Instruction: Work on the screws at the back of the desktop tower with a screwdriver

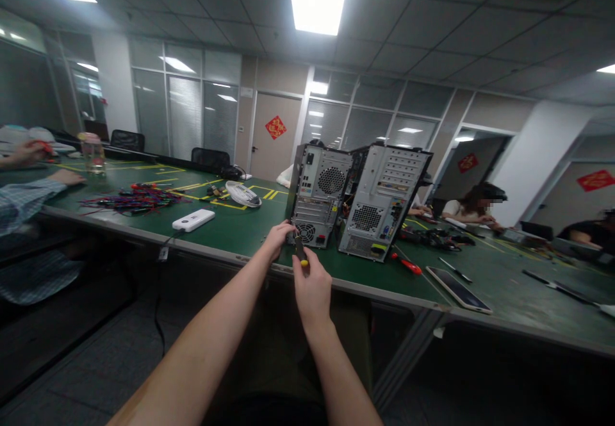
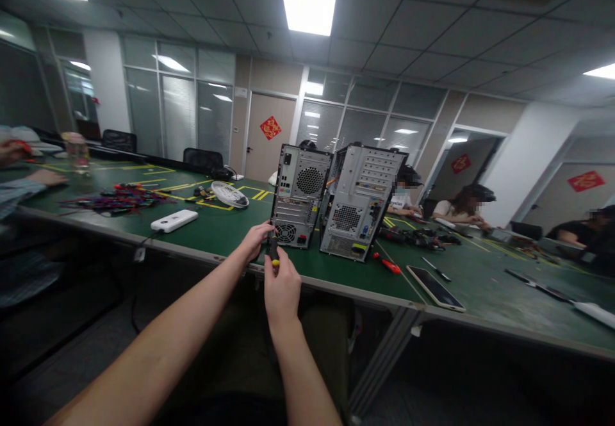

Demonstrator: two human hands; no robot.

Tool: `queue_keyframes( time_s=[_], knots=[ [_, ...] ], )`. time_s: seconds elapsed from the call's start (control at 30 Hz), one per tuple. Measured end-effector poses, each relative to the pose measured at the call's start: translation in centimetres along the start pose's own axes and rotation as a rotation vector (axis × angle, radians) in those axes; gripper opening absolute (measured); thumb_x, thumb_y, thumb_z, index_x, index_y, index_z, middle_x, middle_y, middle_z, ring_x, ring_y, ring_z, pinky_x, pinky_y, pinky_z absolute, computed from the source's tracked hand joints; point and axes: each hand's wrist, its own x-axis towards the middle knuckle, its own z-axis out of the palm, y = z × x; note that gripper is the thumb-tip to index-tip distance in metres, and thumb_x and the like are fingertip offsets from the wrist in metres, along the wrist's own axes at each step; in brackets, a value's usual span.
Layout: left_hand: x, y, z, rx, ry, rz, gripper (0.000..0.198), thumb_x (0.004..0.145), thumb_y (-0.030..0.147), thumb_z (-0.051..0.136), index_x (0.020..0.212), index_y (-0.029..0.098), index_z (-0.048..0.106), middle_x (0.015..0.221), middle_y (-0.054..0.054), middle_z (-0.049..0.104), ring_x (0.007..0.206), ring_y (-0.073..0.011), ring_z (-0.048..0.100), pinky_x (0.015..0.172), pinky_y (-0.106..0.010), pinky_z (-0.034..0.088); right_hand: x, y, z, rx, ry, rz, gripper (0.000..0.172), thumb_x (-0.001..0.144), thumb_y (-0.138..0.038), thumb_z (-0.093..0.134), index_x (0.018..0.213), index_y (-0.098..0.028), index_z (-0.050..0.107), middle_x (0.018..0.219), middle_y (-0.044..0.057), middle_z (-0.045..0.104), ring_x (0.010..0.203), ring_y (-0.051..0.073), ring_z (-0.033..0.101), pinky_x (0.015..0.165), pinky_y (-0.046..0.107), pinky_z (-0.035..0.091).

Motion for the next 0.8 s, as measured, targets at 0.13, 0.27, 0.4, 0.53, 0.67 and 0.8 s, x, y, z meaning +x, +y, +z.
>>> queue_keyframes(
  time_s=[0.13,0.27,0.4,0.53,0.67,0.8],
  knots=[
    [0.3,-0.3,0.0,-0.034,0.033,-0.034,0.02,0.064,0.039,0.071,0.065,0.019,0.072,0.114,-0.009,0.075,0.117,-0.0297,0.059,0.095,-0.036,0.045,-0.1,0.0,0.3,0.008,0.021,0.073,0.035,0.098,-0.042,0.057,0.118,-0.014,0.066,0.093,0.011,0.075,0.078,0.022,0.073,0.072,0.031,0.057],
    [1.0,-0.9,0.1,-0.056,0.109,-0.104,0.018,0.063,0.037,0.069,0.066,0.021,0.061,0.098,-0.006,0.074,0.099,-0.0246,0.063,0.084,-0.034,0.047,-0.4,0.2,0.4,-0.035,0.072,-0.065,0.03,0.1,-0.032,0.053,0.118,-0.014,0.069,0.103,0.013,0.073,0.092,0.023,0.071,0.084,0.034,0.057],
    [1.5,-1.4,0.1,-0.037,0.212,-0.161,0.016,0.064,0.029,0.066,0.074,0.022,0.056,0.096,-0.004,0.072,0.098,-0.022,0.063,0.082,-0.032,0.046,-0.7,0.5,0.7,-0.095,0.146,-0.128,0.031,0.1,-0.025,0.049,0.12,-0.016,0.072,0.116,0.014,0.064,0.089,0.019,0.068,0.085,0.034,0.056],
    [1.6,-1.7,0.0,0.004,0.225,-0.181,0.016,0.068,0.027,0.065,0.083,0.023,0.059,0.094,-0.004,0.071,0.101,-0.0225,0.062,0.084,-0.034,0.046,-1.0,0.5,0.9,-0.13,0.152,-0.152,0.03,0.1,-0.02,0.048,0.114,-0.018,0.074,0.111,0.013,0.063,0.092,0.021,0.066,0.084,0.035,0.056],
    [1.6,-1.7,0.0,0.006,0.223,-0.18,0.014,0.07,0.026,0.064,0.083,0.023,0.061,0.098,-0.005,0.072,0.104,-0.0233,0.062,0.086,-0.035,0.046,-1.2,0.3,0.6,-0.122,0.11,-0.192,0.033,0.099,-0.017,0.046,0.118,-0.018,0.072,0.117,0.015,0.063,0.101,0.023,0.066,0.09,0.039,0.057],
    [1.5,-1.7,0.0,0.013,0.229,-0.177,0.012,0.07,0.025,0.064,0.082,0.023,0.061,0.102,-0.006,0.072,0.105,-0.0238,0.062,0.088,-0.036,0.046,-1.1,0.8,-0.4,-0.132,-0.009,-0.273,0.037,0.1,-0.017,0.044,0.128,-0.019,0.069,0.123,0.016,0.063,0.11,0.025,0.066,0.094,0.039,0.057]
  ],
)
